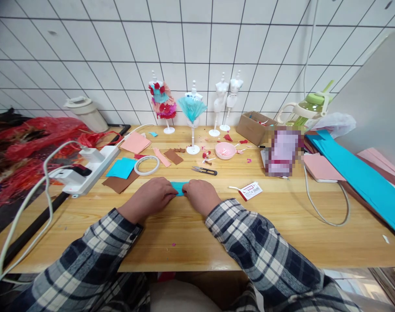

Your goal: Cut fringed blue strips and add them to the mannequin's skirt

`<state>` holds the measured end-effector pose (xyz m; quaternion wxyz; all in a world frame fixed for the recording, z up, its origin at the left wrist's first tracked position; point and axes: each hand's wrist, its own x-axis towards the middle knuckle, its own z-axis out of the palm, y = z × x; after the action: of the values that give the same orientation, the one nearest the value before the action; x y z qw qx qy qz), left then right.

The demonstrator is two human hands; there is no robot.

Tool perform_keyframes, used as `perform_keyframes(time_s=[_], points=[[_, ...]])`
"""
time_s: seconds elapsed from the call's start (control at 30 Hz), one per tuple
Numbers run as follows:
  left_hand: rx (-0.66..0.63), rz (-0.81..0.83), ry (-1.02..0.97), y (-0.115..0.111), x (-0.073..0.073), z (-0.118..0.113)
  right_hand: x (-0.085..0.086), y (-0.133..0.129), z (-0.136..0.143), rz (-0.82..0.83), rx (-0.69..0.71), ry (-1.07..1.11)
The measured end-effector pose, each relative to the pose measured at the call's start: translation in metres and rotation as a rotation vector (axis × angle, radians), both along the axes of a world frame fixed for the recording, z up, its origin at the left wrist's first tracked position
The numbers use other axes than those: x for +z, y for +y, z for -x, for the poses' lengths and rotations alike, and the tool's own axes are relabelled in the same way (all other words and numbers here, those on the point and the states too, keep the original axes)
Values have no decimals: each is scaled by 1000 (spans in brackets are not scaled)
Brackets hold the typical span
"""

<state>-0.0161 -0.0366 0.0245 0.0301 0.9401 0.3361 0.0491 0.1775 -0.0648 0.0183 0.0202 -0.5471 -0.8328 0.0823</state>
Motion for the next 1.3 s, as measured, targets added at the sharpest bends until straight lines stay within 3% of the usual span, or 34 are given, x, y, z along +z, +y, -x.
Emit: perform_keyframes(time_s=[1.3], points=[[16, -3, -29, 1, 3, -3, 5, 0, -3, 62, -74, 14]])
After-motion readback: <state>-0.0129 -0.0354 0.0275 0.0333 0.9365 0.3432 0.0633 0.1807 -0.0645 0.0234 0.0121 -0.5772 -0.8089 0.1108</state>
